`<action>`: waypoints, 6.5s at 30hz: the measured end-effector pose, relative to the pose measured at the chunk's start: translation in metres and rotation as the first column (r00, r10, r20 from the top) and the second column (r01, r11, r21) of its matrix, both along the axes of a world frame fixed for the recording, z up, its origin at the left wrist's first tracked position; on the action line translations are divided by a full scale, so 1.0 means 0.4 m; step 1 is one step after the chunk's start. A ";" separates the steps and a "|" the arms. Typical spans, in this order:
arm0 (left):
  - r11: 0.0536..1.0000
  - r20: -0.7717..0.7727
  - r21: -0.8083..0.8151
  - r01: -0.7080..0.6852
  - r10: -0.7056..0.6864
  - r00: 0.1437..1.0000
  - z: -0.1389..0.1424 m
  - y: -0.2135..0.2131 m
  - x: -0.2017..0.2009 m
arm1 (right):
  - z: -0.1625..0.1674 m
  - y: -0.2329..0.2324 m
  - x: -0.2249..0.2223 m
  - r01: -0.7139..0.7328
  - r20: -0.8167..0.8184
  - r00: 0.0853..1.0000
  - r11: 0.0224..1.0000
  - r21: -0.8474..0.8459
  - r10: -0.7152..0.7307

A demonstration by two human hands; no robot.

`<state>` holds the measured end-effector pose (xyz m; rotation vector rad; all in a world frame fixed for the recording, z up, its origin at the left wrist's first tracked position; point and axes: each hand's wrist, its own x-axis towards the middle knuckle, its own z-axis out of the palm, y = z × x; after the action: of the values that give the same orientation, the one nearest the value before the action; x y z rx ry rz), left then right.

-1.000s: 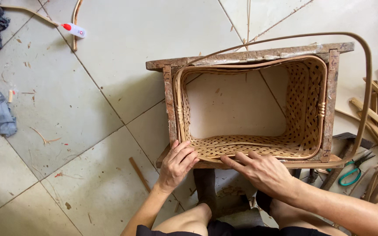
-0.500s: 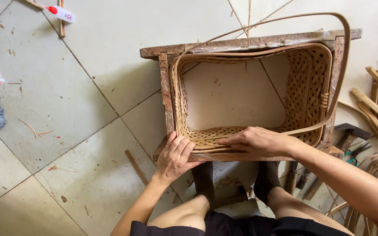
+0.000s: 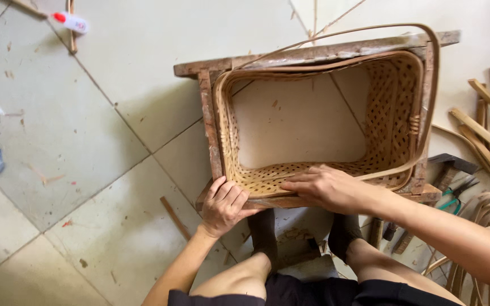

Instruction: The person sits on the floor weaving a bamboo basket inside a wooden mold. They fit a woven bamboo panel into the frame, tuck and press the rim strips into place, add curved bamboo ribs across the opening, and tap the strips with a hammer to seat them.

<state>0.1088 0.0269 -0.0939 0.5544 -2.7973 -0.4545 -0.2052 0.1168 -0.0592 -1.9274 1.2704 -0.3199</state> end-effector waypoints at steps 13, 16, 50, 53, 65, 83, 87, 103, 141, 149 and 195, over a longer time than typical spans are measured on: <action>0.999 -0.002 0.007 -0.036 0.036 0.999 0.050 0.014 -0.016 | 0.105 0.018 -0.453 0.794 -0.402 0.537 0.605 -0.056 -0.742; 0.999 0.007 0.000 -0.036 0.036 0.999 0.048 0.021 -0.014 | 0.158 -0.031 -0.435 0.774 -0.433 0.519 0.620 -0.127 -0.737; 0.998 0.036 -0.039 -0.057 0.058 0.998 0.058 0.038 -0.008 | 0.142 0.303 -0.207 0.198 -0.733 0.680 0.960 0.199 0.011; 0.997 0.030 -0.047 -0.058 0.059 0.998 0.059 0.040 -0.012 | 0.117 0.342 -0.208 0.187 -0.695 0.714 0.979 0.077 -0.081; 0.998 0.035 -0.055 -0.041 0.043 0.998 0.049 0.057 0.003 | 0.069 0.460 -0.166 0.251 -0.548 0.754 0.930 -0.270 -0.362; 0.990 -0.003 -0.129 -0.048 0.048 0.999 0.049 0.041 -0.007 | -0.007 0.128 0.011 0.454 -0.063 0.885 0.823 0.343 -0.462; 0.994 -0.024 -0.097 -0.052 0.050 0.998 0.056 0.040 -0.012 | 0.061 0.163 -0.018 0.373 -0.055 0.927 0.927 0.035 -0.370; 0.988 0.005 -0.142 -0.060 0.062 0.998 0.069 0.063 -0.004 | 0.091 0.459 -0.168 0.098 -0.659 0.710 0.961 -0.257 -0.249; 0.994 -0.089 -0.056 -0.091 0.086 0.992 0.054 0.159 0.093 | 0.334 0.073 -0.084 -0.243 -0.917 0.323 0.957 0.161 0.236; 0.997 -0.091 -0.023 -0.074 0.072 0.993 0.049 0.144 0.091 | 0.001 -0.220 -0.069 0.356 -0.215 0.749 0.656 -0.666 -0.626; 0.845 -0.280 0.017 -0.535 0.518 0.808 -0.011 -0.256 -0.149 | -0.024 -0.070 0.011 0.335 -0.255 0.741 0.671 -0.662 -0.621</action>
<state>0.0493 -0.0755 -0.0983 1.1176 -2.2476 -0.2904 -0.2007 0.0889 -0.0687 -2.1979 2.2586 -0.6086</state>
